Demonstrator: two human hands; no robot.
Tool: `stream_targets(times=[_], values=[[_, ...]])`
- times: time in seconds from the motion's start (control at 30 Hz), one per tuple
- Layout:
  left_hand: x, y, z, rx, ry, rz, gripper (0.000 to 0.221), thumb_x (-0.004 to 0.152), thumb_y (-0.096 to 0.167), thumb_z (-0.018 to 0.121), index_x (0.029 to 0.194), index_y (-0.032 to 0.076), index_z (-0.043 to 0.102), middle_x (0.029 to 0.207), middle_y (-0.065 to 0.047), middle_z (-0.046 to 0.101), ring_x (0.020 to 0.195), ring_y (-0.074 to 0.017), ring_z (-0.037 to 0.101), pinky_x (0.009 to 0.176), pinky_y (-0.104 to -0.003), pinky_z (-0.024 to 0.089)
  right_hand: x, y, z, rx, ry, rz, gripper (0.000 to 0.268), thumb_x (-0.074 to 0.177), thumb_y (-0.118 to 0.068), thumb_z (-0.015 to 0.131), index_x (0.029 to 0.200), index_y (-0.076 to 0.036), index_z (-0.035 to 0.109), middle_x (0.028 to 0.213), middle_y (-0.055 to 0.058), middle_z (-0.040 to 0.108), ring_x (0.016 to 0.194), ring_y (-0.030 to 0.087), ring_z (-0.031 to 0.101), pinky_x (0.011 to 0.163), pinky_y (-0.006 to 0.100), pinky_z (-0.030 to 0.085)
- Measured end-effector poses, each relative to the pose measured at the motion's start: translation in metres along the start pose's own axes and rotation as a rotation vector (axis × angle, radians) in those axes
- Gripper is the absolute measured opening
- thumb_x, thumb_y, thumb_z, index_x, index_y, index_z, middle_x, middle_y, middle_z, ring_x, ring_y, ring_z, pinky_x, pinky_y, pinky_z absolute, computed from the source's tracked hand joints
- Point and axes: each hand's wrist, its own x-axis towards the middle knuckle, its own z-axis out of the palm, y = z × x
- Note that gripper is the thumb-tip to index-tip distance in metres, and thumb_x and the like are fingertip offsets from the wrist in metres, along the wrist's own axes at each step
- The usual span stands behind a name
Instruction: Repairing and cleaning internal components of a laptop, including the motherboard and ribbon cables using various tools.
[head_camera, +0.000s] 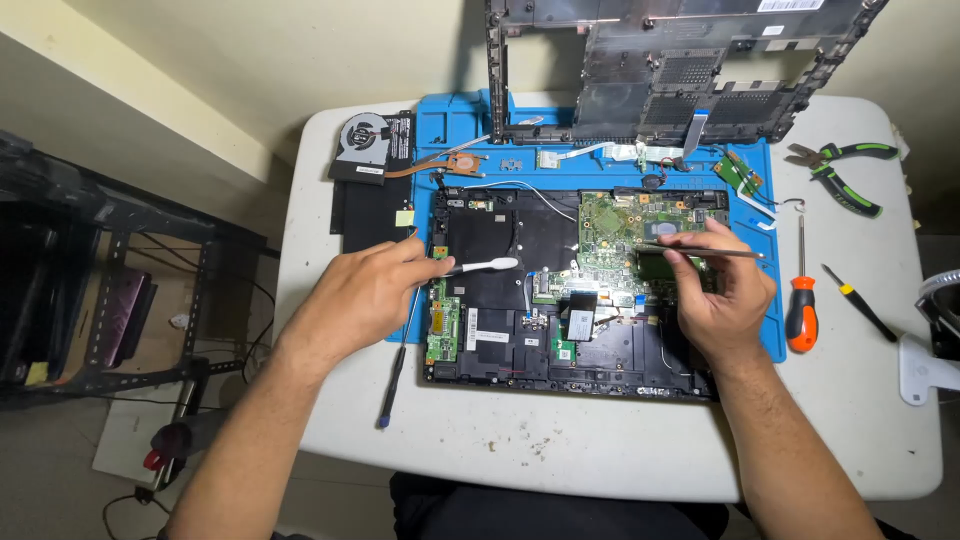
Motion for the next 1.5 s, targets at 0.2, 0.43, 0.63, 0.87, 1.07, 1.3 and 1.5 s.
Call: stream_targets(times=[0.2,0.43,0.63,0.87,1.07,1.3,1.5], values=[[0.009,0.001,0.019,0.063,0.110,0.027,0.031,0.095,0.002,0.055,0.109,0.020,0.077,0.084,-0.001,0.061,0.074,-0.0244,0.067,0.056,-0.040,0.058,0.000,-0.003,0.003,-0.029,-0.012,0.008,0.017,0.096,0.009,0.077,0.103,0.002,0.064,0.095,0.014,0.078,0.094,0.035,0.076,0.115,0.049,0.045],[0.028,-0.011,0.037,0.055,0.224,0.016,0.024,0.097,0.005,0.057,0.108,0.016,0.076,0.083,-0.003,0.059,0.071,-0.0263,0.066,0.054,-0.043,0.058,0.000,-0.004,0.001,-0.011,-0.028,-0.011,0.017,0.097,0.011,0.076,0.106,0.003,0.063,0.097,0.018,0.077,0.096,0.037,0.075,0.115,0.053,0.045],[0.041,-0.014,0.052,0.178,0.351,0.007,0.033,0.097,0.001,0.056,0.120,0.016,0.074,0.083,0.000,0.051,0.067,-0.0211,0.062,0.053,-0.035,0.057,-0.003,0.000,0.000,-0.023,-0.026,-0.016,0.017,0.098,0.010,0.077,0.106,0.003,0.063,0.097,0.017,0.077,0.097,0.037,0.075,0.116,0.051,0.044],[0.006,-0.006,0.011,0.078,0.223,-0.064,0.032,0.099,0.003,0.053,0.117,0.015,0.077,0.080,-0.003,0.056,0.064,-0.0242,0.064,0.050,-0.040,0.056,0.003,-0.004,0.003,-0.036,0.000,-0.017,0.018,0.096,0.009,0.078,0.104,0.001,0.065,0.096,0.015,0.078,0.095,0.036,0.076,0.115,0.051,0.045],[0.025,-0.006,0.047,0.155,0.306,-0.064,0.038,0.092,-0.004,0.058,0.122,0.012,0.074,0.084,-0.005,0.055,0.067,-0.0246,0.064,0.047,-0.040,0.056,-0.001,-0.002,0.005,-0.054,0.001,-0.009,0.017,0.095,0.006,0.080,0.102,-0.001,0.066,0.095,0.011,0.079,0.093,0.034,0.076,0.114,0.049,0.046],[0.006,-0.005,0.048,0.135,0.258,-0.052,0.041,0.090,-0.005,0.057,0.123,0.013,0.074,0.085,-0.006,0.056,0.069,-0.0270,0.066,0.049,-0.042,0.057,-0.003,0.003,0.004,-0.084,0.001,-0.001,0.016,0.097,0.005,0.080,0.103,-0.002,0.067,0.095,0.010,0.079,0.093,0.033,0.076,0.114,0.049,0.046],[-0.030,0.026,-0.008,-0.149,-0.019,-0.152,0.033,0.096,0.002,0.052,0.116,0.008,0.077,0.082,-0.012,0.066,0.071,-0.0346,0.070,0.057,-0.050,0.058,-0.001,-0.005,0.004,-0.056,-0.004,0.019,0.017,0.095,0.009,0.079,0.102,0.001,0.066,0.095,0.013,0.078,0.092,0.035,0.076,0.115,0.050,0.045]])
